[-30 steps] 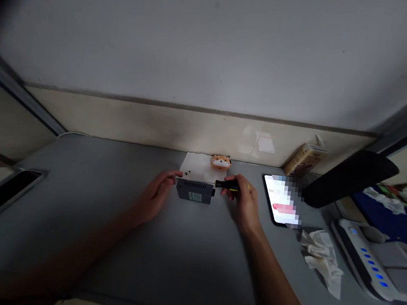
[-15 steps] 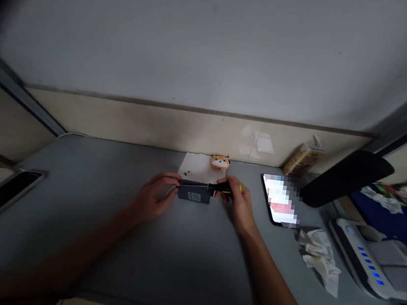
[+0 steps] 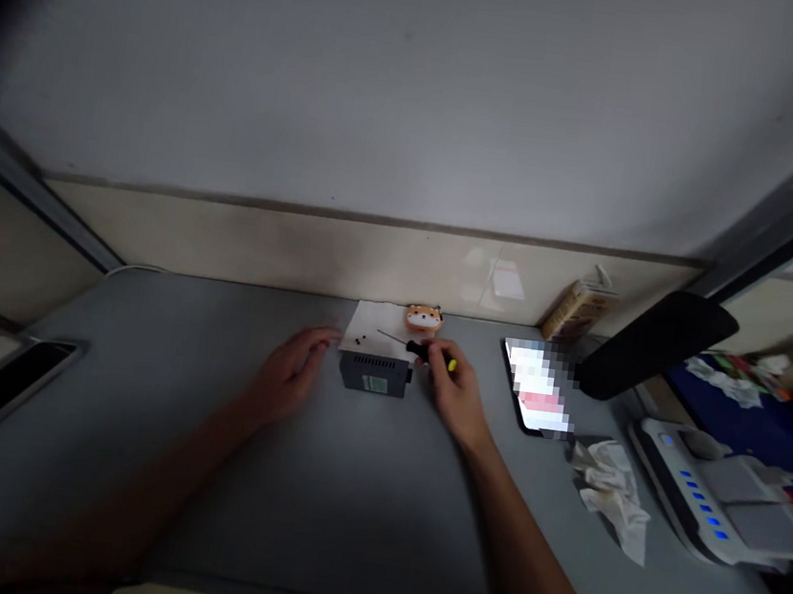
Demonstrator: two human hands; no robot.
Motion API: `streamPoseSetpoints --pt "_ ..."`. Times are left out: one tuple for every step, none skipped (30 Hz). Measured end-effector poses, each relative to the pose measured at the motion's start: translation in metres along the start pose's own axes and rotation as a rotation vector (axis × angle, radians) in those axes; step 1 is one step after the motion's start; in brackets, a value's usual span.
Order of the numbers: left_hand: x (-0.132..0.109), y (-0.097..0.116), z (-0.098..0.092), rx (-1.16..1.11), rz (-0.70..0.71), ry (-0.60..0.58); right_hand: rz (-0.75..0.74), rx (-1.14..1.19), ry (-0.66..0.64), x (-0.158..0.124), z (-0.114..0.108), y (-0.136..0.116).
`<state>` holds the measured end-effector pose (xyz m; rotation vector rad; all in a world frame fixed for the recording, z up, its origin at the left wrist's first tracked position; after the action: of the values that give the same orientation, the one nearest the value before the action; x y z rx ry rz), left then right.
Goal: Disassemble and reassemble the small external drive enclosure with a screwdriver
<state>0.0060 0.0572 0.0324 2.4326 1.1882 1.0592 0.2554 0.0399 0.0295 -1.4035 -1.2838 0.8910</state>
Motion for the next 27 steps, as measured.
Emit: streamPoseSetpoints --pt "0.001 -0.006 0.001 0.026 -0.044 -0.029 -0.037 -0.029 -0.031 -0.001 0.004 0.0" --pt "0.001 -0.011 0.003 0.058 -0.08 -0.068 -0.068 -0.049 -0.06 -0.002 0.007 0.0" --pt "0.001 -0.016 0.006 0.089 -0.107 -0.112 -0.089 -0.062 -0.086 -0.002 0.01 0.001" --pt "0.001 -0.02 0.009 0.117 -0.126 -0.155 -0.098 -0.07 -0.108 -0.003 0.012 0.002" --pt "0.0 -0.022 0.012 0.138 -0.136 -0.196 -0.098 -0.074 -0.129 -0.003 0.014 0.003" --pt "-0.001 -0.024 0.015 0.153 -0.137 -0.229 -0.094 -0.076 -0.146 -0.003 0.015 0.005" --pt "-0.001 -0.025 0.017 0.163 -0.134 -0.252 -0.091 -0.076 -0.158 -0.003 0.015 0.006" --pt "-0.002 -0.026 0.019 0.169 -0.129 -0.265 -0.089 -0.075 -0.165 -0.002 0.015 0.007" --pt "-0.003 -0.026 0.02 0.172 -0.126 -0.271 -0.087 -0.073 -0.169 -0.002 0.015 0.008" --pt "-0.003 -0.026 0.02 0.173 -0.126 -0.271 -0.086 -0.073 -0.17 -0.001 0.015 0.009" --pt "-0.003 -0.027 0.02 0.172 -0.129 -0.264 -0.086 -0.075 -0.17 -0.001 0.015 0.01" --pt "-0.003 -0.028 0.019 0.172 -0.133 -0.255 -0.084 -0.078 -0.169 0.0 0.015 0.011" --pt "-0.003 -0.028 0.018 0.171 -0.137 -0.246 -0.084 -0.08 -0.167 0.0 0.015 0.011" --pt "-0.003 -0.028 0.018 0.173 -0.142 -0.239 -0.085 -0.081 -0.159 0.001 0.014 0.011" --pt "-0.003 -0.029 0.017 0.178 -0.151 -0.233 -0.089 -0.081 -0.149 0.001 0.014 0.012" --pt "-0.002 -0.029 0.016 0.185 -0.16 -0.231 -0.093 -0.081 -0.142 0.001 0.014 0.012" --pt "-0.002 -0.029 0.016 0.194 -0.168 -0.233 -0.097 -0.082 -0.135 0.001 0.014 0.012" --pt "-0.002 -0.028 0.016 0.204 -0.175 -0.235 -0.101 -0.083 -0.13 0.001 0.014 0.012" --pt "-0.002 -0.028 0.016 0.214 -0.178 -0.235 -0.106 -0.088 -0.128 0.001 0.014 0.013" --pt "-0.002 -0.027 0.016 0.22 -0.177 -0.235 -0.112 -0.096 -0.126 0.0 0.014 0.013" --pt "-0.002 -0.025 0.016 0.225 -0.171 -0.236 -0.123 -0.113 -0.124 0.0 0.015 0.014" --pt "-0.002 -0.024 0.016 0.228 -0.166 -0.237 -0.139 -0.141 -0.119 -0.001 0.015 0.015" --pt "-0.002 -0.024 0.016 0.231 -0.164 -0.238 -0.158 -0.18 -0.113 -0.001 0.015 0.015" --pt "-0.002 -0.023 0.017 0.233 -0.163 -0.245 -0.18 -0.228 -0.111 -0.001 0.015 0.016" --pt "-0.002 -0.023 0.017 0.236 -0.163 -0.253 -0.201 -0.28 -0.113 -0.001 0.015 0.015" --pt "-0.002 -0.023 0.018 0.238 -0.162 -0.263 -0.22 -0.33 -0.118 0.0 0.014 0.014" --pt "-0.002 -0.023 0.019 0.24 -0.161 -0.271 -0.234 -0.373 -0.122 0.0 0.012 0.012"
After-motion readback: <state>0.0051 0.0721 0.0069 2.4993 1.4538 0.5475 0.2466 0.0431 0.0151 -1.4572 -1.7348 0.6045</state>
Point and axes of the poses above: each hand's wrist, its own x-axis towards the middle knuckle, its own z-axis out of the palm, y = z × x, the point moved 6 cm from there along x, towards the middle knuckle, and after that the axes turned 5 degrees about z, right-handed, at the moved point
